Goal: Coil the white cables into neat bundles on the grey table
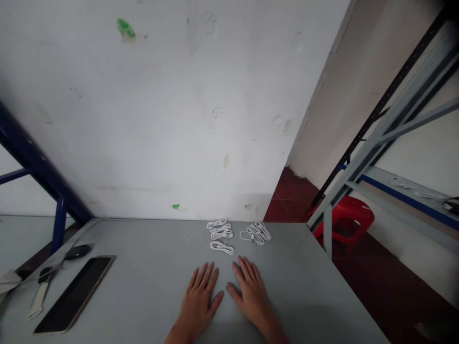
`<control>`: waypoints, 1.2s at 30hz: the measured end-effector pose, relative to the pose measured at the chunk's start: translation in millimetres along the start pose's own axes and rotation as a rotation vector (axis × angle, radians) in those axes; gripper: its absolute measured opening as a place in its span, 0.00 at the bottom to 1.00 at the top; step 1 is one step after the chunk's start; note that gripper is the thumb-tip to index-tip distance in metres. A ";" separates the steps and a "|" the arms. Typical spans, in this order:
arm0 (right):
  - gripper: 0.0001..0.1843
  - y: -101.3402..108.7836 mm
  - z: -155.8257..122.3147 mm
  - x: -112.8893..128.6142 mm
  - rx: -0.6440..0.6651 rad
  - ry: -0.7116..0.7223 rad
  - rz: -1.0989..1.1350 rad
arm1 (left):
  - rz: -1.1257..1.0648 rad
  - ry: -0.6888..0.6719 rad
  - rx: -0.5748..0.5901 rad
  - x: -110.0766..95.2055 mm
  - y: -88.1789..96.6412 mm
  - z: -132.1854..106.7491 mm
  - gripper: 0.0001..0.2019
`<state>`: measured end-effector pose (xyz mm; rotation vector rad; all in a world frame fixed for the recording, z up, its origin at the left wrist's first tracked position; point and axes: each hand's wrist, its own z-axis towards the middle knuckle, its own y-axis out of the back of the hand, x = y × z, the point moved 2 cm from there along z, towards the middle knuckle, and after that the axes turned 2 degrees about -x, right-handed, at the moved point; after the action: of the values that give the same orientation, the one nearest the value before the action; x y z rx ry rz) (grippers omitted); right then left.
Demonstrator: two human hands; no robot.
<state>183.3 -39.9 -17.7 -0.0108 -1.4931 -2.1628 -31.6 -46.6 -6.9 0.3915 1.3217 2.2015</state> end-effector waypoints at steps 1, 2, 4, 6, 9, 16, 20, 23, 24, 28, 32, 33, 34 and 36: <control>0.34 0.4 0.1 0.2 0.006 -0.001 -0.001 | 0.000 0.000 0.000 0.1 0.3 0.1 0.32; 0.34 0.9 0.2 0.4 0.009 -0.001 0.000 | -0.003 -0.001 -0.002 0.1 0.6 0.2 0.32; 0.34 1.4 0.3 0.9 0.005 0.000 0.006 | -0.009 0.001 -0.003 0.2 1.2 0.6 0.32; 0.33 0.6 0.1 0.9 -0.006 0.001 0.009 | -0.003 0.004 0.004 0.3 1.3 0.8 0.31; 0.28 -4.3 0.8 -1.5 -0.035 -0.020 0.011 | 0.020 0.000 0.014 0.6 0.2 0.4 0.31; 0.15 -10.5 25.2 -40.1 -0.261 -0.186 -0.041 | 0.027 -0.005 0.017 3.1 -5.1 -1.8 0.30; 0.19 -2.5 55.4 -74.9 -0.380 -0.252 -0.123 | 0.026 -0.006 0.012 4.2 -6.5 -1.9 0.30; 0.24 -1.9 76.3 -90.8 -0.342 -0.237 -0.204 | 0.022 -0.012 -0.004 4.5 -6.2 -1.6 0.30; 0.24 -3.3 81.6 -93.7 -0.314 -0.230 -0.223 | 0.023 -0.013 -0.007 4.6 -6.0 -1.5 0.30; 0.19 -10.7 91.6 -97.5 -0.243 -0.236 -0.251 | 0.049 -0.016 0.000 4.6 -5.0 -0.5 0.29; 0.15 -12.7 82.9 -96.1 -0.259 -0.246 -0.176 | 0.029 -0.014 0.002 4.6 -4.1 0.5 0.29; 0.15 -12.0 77.9 -95.5 -0.281 -0.254 -0.135 | 0.018 -0.012 -0.001 4.7 -3.9 0.5 0.29; 0.16 -10.9 71.8 -94.7 -0.312 -0.267 -0.080 | 0.004 -0.009 -0.004 4.9 -3.6 0.3 0.28; 0.20 -8.8 57.0 -91.3 -0.389 -0.313 0.091 | -0.038 0.001 -0.011 5.1 -3.0 -0.3 0.25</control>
<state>243.7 48.9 -28.8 -0.5617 -1.1713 -2.4210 -35.0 -42.7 -9.8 0.3584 1.3062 2.1776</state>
